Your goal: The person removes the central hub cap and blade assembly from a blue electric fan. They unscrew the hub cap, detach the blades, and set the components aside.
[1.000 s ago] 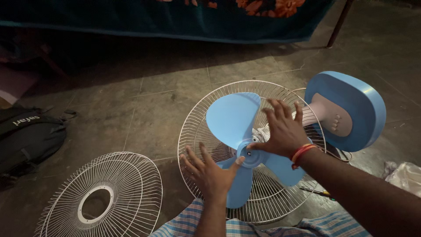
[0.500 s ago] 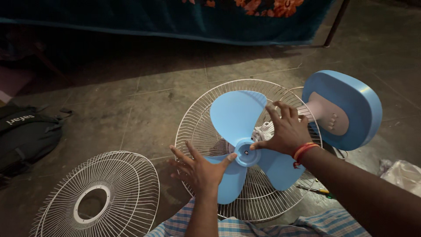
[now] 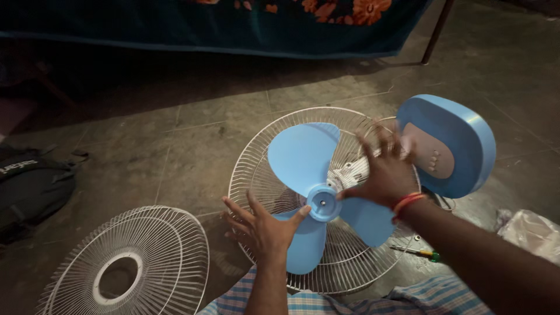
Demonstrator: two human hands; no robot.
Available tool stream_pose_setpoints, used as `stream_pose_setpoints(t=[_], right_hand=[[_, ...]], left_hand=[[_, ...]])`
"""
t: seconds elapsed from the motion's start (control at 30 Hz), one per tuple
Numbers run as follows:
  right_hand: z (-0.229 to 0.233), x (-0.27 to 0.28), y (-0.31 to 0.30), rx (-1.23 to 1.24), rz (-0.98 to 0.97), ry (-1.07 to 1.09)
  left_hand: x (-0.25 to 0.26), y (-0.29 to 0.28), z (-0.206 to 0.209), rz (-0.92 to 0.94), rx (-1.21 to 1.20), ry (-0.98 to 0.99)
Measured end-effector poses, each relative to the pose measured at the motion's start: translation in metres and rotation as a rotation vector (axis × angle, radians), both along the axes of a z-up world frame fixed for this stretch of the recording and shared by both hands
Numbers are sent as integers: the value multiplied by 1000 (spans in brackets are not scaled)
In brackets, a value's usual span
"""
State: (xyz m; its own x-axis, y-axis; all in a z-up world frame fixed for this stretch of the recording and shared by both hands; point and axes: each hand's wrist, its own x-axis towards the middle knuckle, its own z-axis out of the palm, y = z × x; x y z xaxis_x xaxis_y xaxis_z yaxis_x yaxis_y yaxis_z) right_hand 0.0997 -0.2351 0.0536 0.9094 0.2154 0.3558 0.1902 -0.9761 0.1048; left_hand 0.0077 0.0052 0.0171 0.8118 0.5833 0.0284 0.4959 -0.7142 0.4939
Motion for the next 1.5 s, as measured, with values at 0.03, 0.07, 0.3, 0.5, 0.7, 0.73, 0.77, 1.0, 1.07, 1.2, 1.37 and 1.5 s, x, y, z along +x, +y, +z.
stream_pose_setpoints(t=[0.03,0.07,0.3,0.5,0.7,0.73,0.77,1.0,1.07,1.2,1.37,1.5], right_hand=[[1,1,-8,16,0,-69],[0,3,-13,32,0,-138],[-6,10,-12,230,-76,186],[9,2,8,114,-189,256],[11,-2,12,63,-186,272],[11,-1,12,79,-188,275],[10,-1,12,92,-194,281],[13,-10,11,65,-197,260],[17,-9,10,77,-193,274],[13,-10,15,76,-178,240],[5,-6,9,114,-153,169],[4,-5,9,116,-162,178]], left_hand=[[-1,3,1,-6,-4,30],[-2,5,2,-12,-8,61],[1,3,6,11,-31,112],[4,4,4,24,-62,46],[6,1,4,24,-56,80],[6,2,6,30,-57,78],[5,0,6,32,-61,79],[5,-4,16,52,-32,202],[7,-9,19,54,-19,159],[1,-5,20,52,44,115],[6,-11,15,83,78,58],[5,-11,15,87,85,27]])
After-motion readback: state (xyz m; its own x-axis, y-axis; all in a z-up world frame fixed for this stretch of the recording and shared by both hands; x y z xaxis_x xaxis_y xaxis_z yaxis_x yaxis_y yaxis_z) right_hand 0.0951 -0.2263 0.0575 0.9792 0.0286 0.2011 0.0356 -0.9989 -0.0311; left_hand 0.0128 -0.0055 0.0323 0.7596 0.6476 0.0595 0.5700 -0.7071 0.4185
